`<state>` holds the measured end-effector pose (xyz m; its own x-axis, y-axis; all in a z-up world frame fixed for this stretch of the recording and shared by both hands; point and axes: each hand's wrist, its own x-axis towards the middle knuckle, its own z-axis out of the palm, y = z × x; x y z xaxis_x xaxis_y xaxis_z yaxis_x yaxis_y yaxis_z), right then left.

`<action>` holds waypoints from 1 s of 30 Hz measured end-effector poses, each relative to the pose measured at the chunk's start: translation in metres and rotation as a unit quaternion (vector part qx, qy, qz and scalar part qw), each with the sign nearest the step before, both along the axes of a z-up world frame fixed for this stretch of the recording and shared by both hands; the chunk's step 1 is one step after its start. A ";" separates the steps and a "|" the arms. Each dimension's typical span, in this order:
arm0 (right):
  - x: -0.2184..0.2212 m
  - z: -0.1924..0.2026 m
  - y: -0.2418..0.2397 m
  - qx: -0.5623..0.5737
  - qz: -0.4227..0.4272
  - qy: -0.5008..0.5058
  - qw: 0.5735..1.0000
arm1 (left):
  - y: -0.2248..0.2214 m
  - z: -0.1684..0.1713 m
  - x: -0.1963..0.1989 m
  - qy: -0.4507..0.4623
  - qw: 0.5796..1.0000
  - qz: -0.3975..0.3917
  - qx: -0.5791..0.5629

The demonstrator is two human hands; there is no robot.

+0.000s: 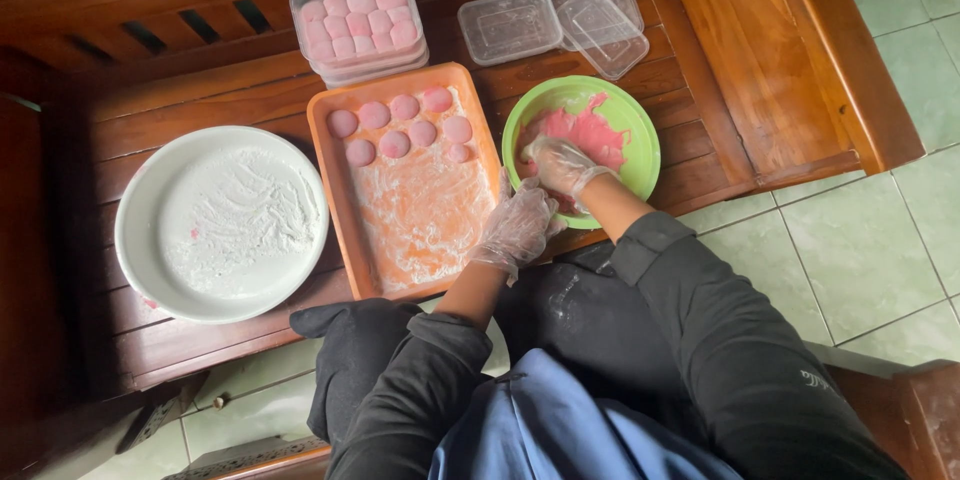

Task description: The person is shaping pink dough into small balls and arranging them on a tray.

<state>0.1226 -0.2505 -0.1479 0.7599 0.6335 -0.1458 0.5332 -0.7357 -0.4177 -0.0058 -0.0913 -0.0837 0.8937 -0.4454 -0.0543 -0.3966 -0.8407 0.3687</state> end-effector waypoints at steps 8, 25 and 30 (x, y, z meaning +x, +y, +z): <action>-0.016 0.046 0.018 -0.046 -0.049 0.020 0.997 | 0.000 0.006 0.001 0.005 1.000 0.005 -0.001; -0.046 0.238 0.043 0.252 -0.321 0.164 0.898 | 0.006 0.008 0.001 0.051 0.999 0.002 -0.010; -0.072 0.251 0.050 0.508 -0.307 0.201 0.779 | 0.011 0.026 0.005 -0.046 0.961 0.120 -0.244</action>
<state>0.0509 -0.2003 0.1035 0.9875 0.1119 -0.1109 -0.1136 0.0180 -0.9934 -0.0006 -0.0800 -0.0576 0.9650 -0.1773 0.1934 -0.2623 -0.6480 0.7150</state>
